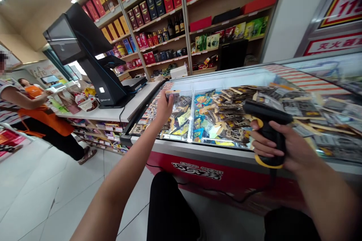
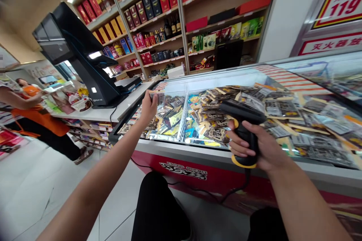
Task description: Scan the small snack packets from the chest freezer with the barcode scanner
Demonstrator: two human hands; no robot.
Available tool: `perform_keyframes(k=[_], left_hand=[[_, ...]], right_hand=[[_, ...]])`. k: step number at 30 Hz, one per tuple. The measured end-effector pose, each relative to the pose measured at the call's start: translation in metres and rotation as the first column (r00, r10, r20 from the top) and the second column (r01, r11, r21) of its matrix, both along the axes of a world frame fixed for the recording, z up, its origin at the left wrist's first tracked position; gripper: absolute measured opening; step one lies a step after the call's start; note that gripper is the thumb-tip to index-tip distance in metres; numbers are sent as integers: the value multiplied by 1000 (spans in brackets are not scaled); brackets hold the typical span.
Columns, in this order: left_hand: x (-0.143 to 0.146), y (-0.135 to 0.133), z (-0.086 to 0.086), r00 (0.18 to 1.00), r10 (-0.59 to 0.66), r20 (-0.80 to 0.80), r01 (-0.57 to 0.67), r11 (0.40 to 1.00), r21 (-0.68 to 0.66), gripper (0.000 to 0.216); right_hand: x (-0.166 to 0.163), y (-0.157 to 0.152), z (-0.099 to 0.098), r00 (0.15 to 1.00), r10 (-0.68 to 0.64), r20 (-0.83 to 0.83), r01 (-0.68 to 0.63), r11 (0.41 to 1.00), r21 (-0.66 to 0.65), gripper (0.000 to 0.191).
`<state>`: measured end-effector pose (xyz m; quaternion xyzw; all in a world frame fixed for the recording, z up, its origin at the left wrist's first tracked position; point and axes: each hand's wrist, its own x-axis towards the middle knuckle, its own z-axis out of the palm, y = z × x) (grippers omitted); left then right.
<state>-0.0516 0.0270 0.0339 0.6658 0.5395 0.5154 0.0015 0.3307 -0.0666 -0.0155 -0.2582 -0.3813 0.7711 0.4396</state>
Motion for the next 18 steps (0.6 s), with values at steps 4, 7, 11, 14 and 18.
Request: perform_keyframes(k=[4, 7, 11, 14, 18], left_hand=[[71, 9, -19, 960, -177, 215, 186, 982, -22, 13], [103, 15, -32, 932, -207, 297, 237, 969, -67, 15], [106, 18, -47, 926, -181, 330, 223, 970, -94, 20], [97, 16, -55, 950, -152, 271, 185, 977, -101, 20], [92, 16, -61, 975, -156, 155, 164, 986, -40, 19]], right_hand=[[-1, -3, -1, 996, 94, 8, -94, 993, 64, 36], [-2, -5, 2, 995, 100, -4, -99, 992, 75, 35], [-3, -7, 4, 996, 92, -16, -91, 994, 67, 32], [-3, -6, 3, 995, 97, -29, -95, 993, 66, 31], [-3, -4, 0, 995, 100, -22, -99, 992, 74, 32]])
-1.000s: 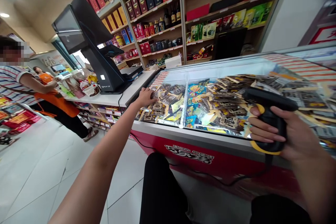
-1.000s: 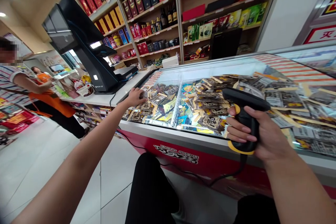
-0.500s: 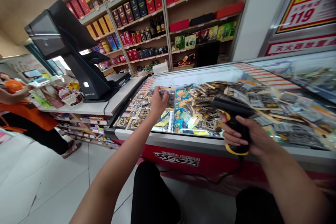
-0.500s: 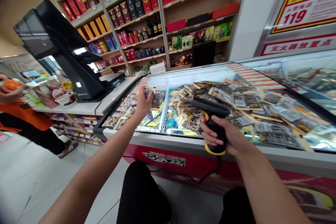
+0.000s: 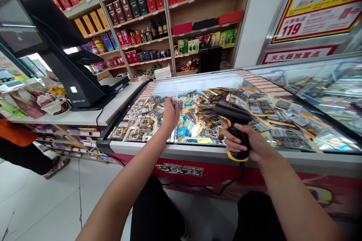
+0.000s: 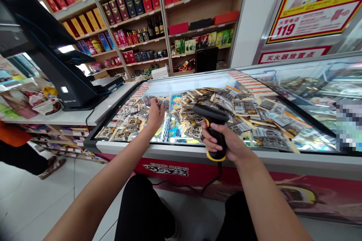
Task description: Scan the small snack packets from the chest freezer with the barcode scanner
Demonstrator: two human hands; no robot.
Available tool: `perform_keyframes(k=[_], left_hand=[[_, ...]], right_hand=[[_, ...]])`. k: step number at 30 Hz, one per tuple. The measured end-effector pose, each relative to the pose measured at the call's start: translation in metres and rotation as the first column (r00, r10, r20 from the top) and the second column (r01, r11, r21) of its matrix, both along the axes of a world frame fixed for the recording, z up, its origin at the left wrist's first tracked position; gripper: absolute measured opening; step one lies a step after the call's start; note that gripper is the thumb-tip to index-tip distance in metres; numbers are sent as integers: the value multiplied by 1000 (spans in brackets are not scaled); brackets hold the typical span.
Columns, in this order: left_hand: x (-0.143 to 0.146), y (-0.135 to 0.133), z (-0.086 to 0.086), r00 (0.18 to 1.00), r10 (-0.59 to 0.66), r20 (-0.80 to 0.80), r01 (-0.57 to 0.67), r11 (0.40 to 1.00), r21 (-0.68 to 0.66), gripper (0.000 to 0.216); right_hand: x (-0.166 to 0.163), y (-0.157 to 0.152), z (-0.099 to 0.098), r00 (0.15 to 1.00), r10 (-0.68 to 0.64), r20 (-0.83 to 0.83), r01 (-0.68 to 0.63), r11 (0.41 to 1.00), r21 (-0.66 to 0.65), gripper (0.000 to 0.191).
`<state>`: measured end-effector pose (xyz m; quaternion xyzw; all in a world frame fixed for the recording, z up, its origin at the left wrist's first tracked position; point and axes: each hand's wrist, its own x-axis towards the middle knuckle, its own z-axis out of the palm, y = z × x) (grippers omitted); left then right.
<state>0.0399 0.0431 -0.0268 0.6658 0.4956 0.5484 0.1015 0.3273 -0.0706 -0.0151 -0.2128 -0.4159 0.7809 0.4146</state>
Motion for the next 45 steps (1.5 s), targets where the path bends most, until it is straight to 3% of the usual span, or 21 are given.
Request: perform_keyframes(k=[8, 13, 23, 32, 37, 42, 45], left_hand=[[7, 5, -8, 965, -134, -227, 156, 985, 79, 31], [10, -1, -10, 934, -157, -322, 185, 981, 58, 51], [16, -5, -3, 962, -120, -245, 90, 987, -130, 38], [15, -4, -7, 962, -68, -265, 61, 998, -34, 30], [14, -17, 16, 923, -10, -384, 65, 989, 130, 28], [39, -25, 53, 732, -2, -681, 207, 954, 219, 30], [61, -23, 61, 640, -36, -768, 260, 950, 172, 38]], right_hand=[[-2, 3, -3, 998, 9, 55, -9, 1000, -2, 33], [-3, 1, -1, 998, 10, 56, -10, 1000, 5, 34], [-4, 0, 0, 995, 21, 98, -24, 999, 26, 38], [-3, 2, -2, 999, -2, 37, 2, 1000, 8, 36], [3, 5, 0, 987, -90, -135, 82, 995, -65, 28], [4, 4, 3, 971, -127, -201, 110, 990, -91, 25], [4, 3, 3, 971, -129, -202, 113, 990, -87, 25]])
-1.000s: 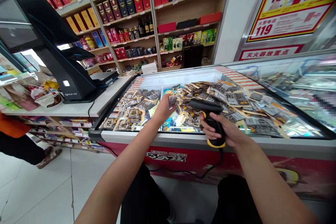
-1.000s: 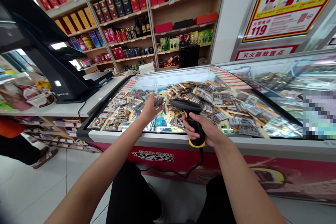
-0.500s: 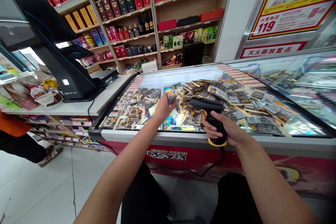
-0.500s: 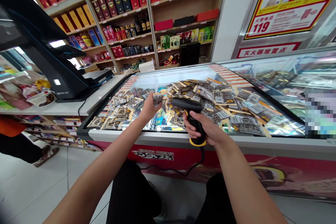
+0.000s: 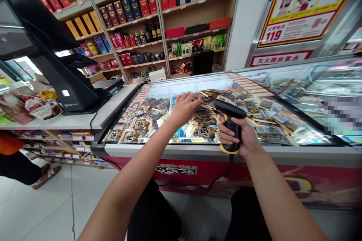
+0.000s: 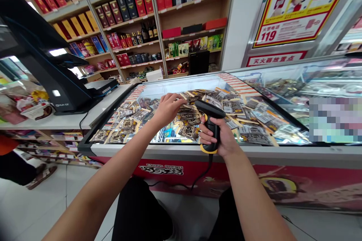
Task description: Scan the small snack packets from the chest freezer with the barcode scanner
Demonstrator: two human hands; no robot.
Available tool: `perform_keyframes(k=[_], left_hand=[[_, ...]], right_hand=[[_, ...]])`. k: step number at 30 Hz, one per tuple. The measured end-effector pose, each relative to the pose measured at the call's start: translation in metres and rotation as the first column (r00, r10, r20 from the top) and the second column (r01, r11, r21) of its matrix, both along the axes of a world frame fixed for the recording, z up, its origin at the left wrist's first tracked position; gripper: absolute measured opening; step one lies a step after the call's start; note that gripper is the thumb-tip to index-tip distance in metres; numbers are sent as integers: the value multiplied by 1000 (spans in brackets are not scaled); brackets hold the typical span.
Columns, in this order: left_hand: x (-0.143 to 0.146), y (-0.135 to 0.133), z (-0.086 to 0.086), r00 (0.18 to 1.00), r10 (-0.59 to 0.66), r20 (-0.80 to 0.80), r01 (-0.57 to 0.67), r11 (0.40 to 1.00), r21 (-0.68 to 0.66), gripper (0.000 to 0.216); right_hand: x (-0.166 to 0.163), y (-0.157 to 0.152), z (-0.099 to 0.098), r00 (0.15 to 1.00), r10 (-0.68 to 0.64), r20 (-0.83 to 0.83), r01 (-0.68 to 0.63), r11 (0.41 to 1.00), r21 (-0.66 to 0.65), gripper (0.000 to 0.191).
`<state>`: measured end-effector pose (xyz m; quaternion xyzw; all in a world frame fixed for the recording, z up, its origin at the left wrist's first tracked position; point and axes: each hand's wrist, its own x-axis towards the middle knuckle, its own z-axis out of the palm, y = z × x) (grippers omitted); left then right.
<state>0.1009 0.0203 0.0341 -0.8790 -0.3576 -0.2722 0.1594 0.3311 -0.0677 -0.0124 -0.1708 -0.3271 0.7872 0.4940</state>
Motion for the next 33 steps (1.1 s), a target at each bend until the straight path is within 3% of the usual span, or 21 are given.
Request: perform_keyframes(k=[5, 8, 10, 12, 13, 16, 18, 20, 24, 27, 30, 31, 33], left_hand=[[23, 2, -8, 999, -42, -21, 37, 983, -178, 42], [15, 1, -11, 998, -37, 52, 45, 987, -157, 48], [-4, 3, -9, 993, 39, 112, -24, 990, -139, 49], [-32, 7, -6, 962, 228, 149, -203, 965, -165, 44], [-49, 8, -4, 921, 360, 146, -330, 923, -196, 41], [-99, 11, 0, 734, 679, -25, -645, 684, -341, 35], [-126, 10, -1, 655, 736, -169, -722, 544, -427, 37], [-143, 8, -4, 644, 721, -257, -742, 505, -440, 38], [-154, 10, -11, 708, 650, -275, -697, 579, -424, 43], [-149, 19, -14, 777, 597, -198, -615, 656, -438, 40], [-136, 27, -22, 857, 510, 77, -415, 771, -483, 24], [-130, 29, -26, 853, 476, 214, -327, 808, -490, 23], [-116, 30, -38, 766, 420, 486, -169, 862, -478, 24]], right_hand=[[0, 1, -1, 1000, 7, 16, -7, 1000, 3, 26], [1, 1, -1, 999, 2, 37, -2, 1000, -11, 27], [0, 1, 0, 998, -12, 61, 13, 1000, -24, 25], [0, -1, 2, 995, -27, 92, 30, 999, -35, 23], [-1, -1, 2, 994, -30, 106, 35, 999, -38, 22], [-2, -2, 4, 989, -30, 144, 35, 999, -28, 22], [-2, -2, 3, 986, -27, 163, 30, 999, -16, 22], [-2, -1, 2, 986, -26, 165, 28, 1000, -11, 22], [-1, -1, 1, 986, -5, 169, 5, 1000, -1, 23], [0, -1, 1, 985, 4, 174, -4, 1000, 4, 24], [1, 0, 0, 986, 21, 163, -22, 1000, 7, 25], [1, 0, -1, 987, 31, 160, -33, 999, 9, 26], [0, 1, -4, 984, 60, 168, -63, 998, 17, 30]])
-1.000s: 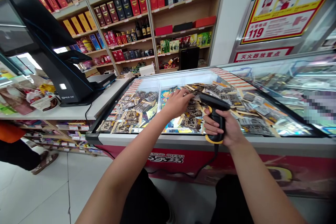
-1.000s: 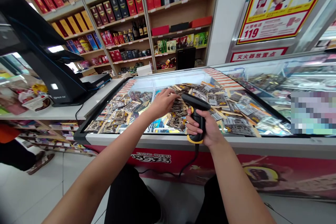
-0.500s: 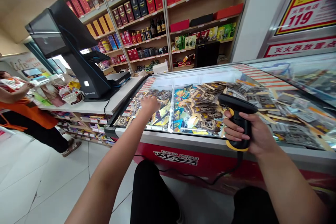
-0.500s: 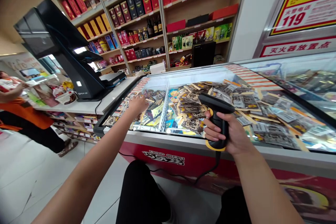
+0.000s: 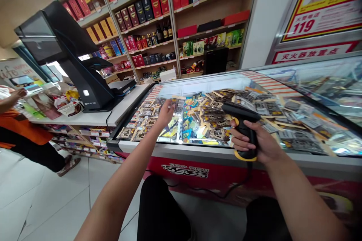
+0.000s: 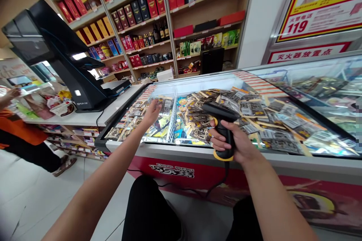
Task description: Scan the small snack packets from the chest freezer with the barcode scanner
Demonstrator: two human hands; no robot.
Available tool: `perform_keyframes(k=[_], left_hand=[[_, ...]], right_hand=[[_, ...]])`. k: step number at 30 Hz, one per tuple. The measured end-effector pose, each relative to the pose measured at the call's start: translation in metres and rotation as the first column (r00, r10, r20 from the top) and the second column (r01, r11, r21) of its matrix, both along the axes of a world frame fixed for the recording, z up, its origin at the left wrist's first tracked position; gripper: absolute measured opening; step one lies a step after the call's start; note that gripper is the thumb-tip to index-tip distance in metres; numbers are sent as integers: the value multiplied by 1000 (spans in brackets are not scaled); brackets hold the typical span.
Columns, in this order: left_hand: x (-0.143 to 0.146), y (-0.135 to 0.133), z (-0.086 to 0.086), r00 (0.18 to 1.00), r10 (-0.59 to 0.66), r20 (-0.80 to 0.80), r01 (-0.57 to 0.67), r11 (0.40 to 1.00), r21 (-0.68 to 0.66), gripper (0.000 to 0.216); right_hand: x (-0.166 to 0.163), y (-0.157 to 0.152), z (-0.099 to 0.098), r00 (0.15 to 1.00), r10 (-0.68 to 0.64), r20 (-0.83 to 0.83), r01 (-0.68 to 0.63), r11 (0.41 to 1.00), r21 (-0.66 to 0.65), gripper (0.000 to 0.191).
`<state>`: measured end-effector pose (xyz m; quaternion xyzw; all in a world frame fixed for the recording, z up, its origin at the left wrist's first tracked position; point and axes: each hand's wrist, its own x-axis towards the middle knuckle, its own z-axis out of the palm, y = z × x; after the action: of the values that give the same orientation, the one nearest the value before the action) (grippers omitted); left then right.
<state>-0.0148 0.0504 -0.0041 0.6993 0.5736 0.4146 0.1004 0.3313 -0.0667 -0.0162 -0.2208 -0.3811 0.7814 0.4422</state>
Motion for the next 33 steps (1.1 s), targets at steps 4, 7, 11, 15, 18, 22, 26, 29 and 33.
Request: perform_keyframes(k=[4, 7, 11, 15, 18, 22, 26, 29, 33], left_hand=[[23, -5, -23, 939, -14, 343, -3, 999, 50, 30], [28, -12, -30, 909, -70, 411, 51, 997, 56, 46], [25, -20, -27, 868, -81, 490, 60, 996, 59, 56], [22, -24, -23, 837, -37, 546, 25, 999, 30, 52], [22, -25, -22, 820, -41, 571, 36, 999, 20, 51], [21, -25, -22, 835, -28, 549, 14, 999, 31, 51], [21, -25, -24, 847, -29, 531, -6, 998, 64, 52], [26, -25, -15, 886, -60, 460, -19, 986, 166, 44], [48, -27, 20, 967, -246, 70, 197, 890, 411, 29]], right_hand=[[-4, -1, -2, 995, 66, 70, -68, 997, 31, 39], [-7, -2, -1, 988, 88, 127, -95, 994, 56, 39], [-9, -1, -1, 978, 87, 188, -99, 994, 54, 36], [-8, 1, -2, 974, 91, 208, -96, 995, 13, 38], [-9, 2, -2, 969, 102, 226, -103, 995, -7, 39], [-10, 1, -1, 968, 104, 227, -103, 995, -18, 38], [-10, -1, 0, 972, 98, 213, -103, 995, 12, 37], [-8, -4, 1, 980, 96, 176, -111, 991, 75, 36], [-4, -7, 0, 985, 120, 126, -137, 982, 132, 39]])
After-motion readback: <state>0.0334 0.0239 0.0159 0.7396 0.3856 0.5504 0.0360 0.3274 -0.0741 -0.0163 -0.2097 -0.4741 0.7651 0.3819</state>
